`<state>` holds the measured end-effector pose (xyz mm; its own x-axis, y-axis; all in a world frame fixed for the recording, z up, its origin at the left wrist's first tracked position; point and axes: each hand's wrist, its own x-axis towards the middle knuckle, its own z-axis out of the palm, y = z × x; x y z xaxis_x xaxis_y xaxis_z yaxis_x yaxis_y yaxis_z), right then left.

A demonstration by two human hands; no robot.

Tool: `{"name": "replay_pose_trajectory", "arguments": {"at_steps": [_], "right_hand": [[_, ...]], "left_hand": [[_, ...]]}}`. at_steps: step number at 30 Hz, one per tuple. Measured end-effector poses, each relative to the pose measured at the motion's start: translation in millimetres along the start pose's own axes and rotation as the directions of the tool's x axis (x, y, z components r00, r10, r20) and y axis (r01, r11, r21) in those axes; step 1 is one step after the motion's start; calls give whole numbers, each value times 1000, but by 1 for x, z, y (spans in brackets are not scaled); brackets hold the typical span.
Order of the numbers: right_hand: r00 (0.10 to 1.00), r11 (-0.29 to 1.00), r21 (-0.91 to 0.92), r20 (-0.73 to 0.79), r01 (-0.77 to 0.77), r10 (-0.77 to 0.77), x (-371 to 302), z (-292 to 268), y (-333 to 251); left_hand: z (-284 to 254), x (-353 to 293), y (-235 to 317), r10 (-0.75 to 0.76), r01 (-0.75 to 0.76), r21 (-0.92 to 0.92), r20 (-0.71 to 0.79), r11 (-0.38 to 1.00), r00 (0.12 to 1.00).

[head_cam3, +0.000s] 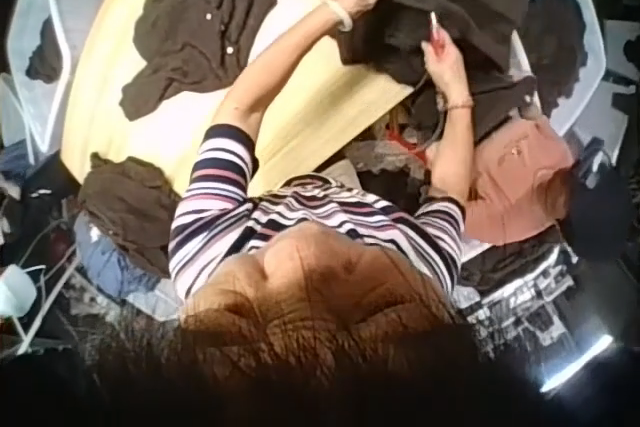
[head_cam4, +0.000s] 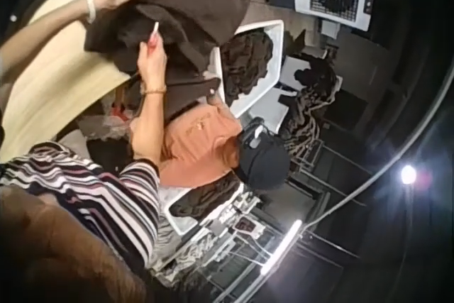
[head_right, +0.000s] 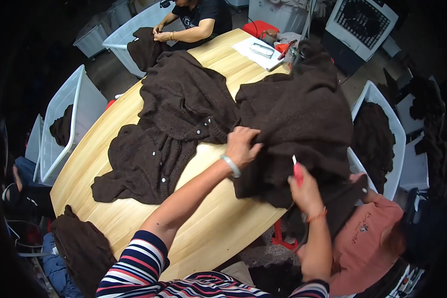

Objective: Trimming loose threads from sweaters using thread nippers.

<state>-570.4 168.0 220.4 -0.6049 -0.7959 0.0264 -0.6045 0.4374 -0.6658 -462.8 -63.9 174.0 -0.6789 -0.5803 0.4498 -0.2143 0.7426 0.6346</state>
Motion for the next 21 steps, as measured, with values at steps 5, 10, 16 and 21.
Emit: {"name": "replay_pose_trajectory", "arguments": {"at_steps": [5, 10, 16, 21], "right_hand": [[999, 1000, 11, -25, -27, 28, -27, 12, -79], [998, 994, 109, -59, -1, 8, -24, 16, -96], [998, 992, 122, 45, 27, -33, -49, 30, -109], [982, 984, 161, 165, 71, -97, -60, 68, -99]], "left_hand": [[-31, -13, -108, -150, 88, 540, 71, 837, 986], [-52, -46, -180, -412, 134, 633, 315, 763, 855], [-97, -116, -185, -371, 146, 585, 284, 798, 884], [-130, -199, -168, -392, 142, 575, 338, 806, 856]]}}
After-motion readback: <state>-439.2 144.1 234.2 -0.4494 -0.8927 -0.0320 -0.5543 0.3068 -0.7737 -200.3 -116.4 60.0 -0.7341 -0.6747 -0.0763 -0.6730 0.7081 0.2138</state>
